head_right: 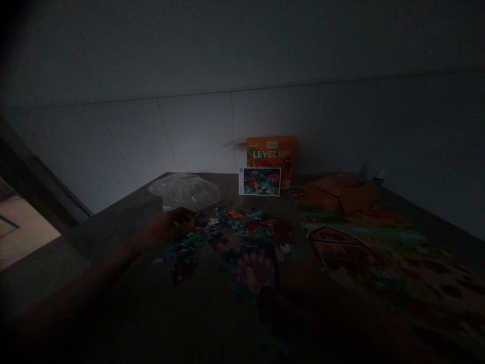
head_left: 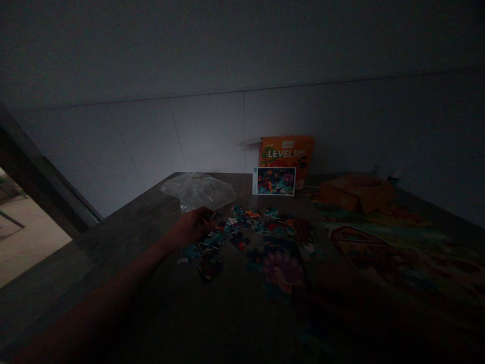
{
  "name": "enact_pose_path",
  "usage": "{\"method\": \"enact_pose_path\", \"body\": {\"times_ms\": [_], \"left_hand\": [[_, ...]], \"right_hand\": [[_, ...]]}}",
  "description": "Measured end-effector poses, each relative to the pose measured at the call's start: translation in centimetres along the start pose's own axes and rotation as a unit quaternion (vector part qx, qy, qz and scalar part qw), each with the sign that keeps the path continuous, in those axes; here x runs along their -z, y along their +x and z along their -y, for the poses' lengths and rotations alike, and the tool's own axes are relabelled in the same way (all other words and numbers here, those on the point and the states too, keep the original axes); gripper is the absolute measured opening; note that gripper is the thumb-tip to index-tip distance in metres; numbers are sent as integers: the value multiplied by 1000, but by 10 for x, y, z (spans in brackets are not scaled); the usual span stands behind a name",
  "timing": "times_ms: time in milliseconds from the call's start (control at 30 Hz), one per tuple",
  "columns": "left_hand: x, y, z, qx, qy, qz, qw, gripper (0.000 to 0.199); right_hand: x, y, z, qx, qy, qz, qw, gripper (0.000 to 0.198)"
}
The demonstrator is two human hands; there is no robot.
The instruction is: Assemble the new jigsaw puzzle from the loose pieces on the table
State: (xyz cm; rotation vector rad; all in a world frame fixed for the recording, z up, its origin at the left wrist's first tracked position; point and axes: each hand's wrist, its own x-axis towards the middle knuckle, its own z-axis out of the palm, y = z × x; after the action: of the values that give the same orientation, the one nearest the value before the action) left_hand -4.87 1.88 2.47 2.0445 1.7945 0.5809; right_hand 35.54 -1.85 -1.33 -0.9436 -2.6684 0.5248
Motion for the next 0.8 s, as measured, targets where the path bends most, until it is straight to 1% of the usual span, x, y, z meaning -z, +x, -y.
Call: {"method": "enact_pose_path", "body": {"times_ms": [67, 167, 267, 367, 467, 600, 700, 800], "left_hand": [[-3, 0, 7, 18, 33, 9, 999, 53], [-3, -2, 13, 25, 61, 58, 996, 47], [-2, -3, 11, 17, 60, 96, 993, 43], [0, -3, 7, 19, 41, 105, 993, 44], [4, -3, 3, 33, 15, 84, 996, 50], [9, -3, -1, 49, -18, 23, 998, 54], [11, -1, -3, 65, -26, -17, 997, 56], [10, 0, -4, 78, -29, -37, 996, 58]], "right_hand": [[1, 3, 1, 4, 6, 14, 1000, 24], [2, 5, 2, 2, 11, 19, 1000, 22], [3, 5, 3, 0, 15, 22, 1000, 23], [5, 5, 6, 2, 20, 26, 999, 23], [4, 5, 7, -2, 18, 22, 1000, 21], [2, 3, 3, -13, 17, 22, 1000, 21], [1, 3, 0, -16, 17, 21, 1000, 23], [1, 3, 1, -15, 18, 20, 1000, 22]]}}
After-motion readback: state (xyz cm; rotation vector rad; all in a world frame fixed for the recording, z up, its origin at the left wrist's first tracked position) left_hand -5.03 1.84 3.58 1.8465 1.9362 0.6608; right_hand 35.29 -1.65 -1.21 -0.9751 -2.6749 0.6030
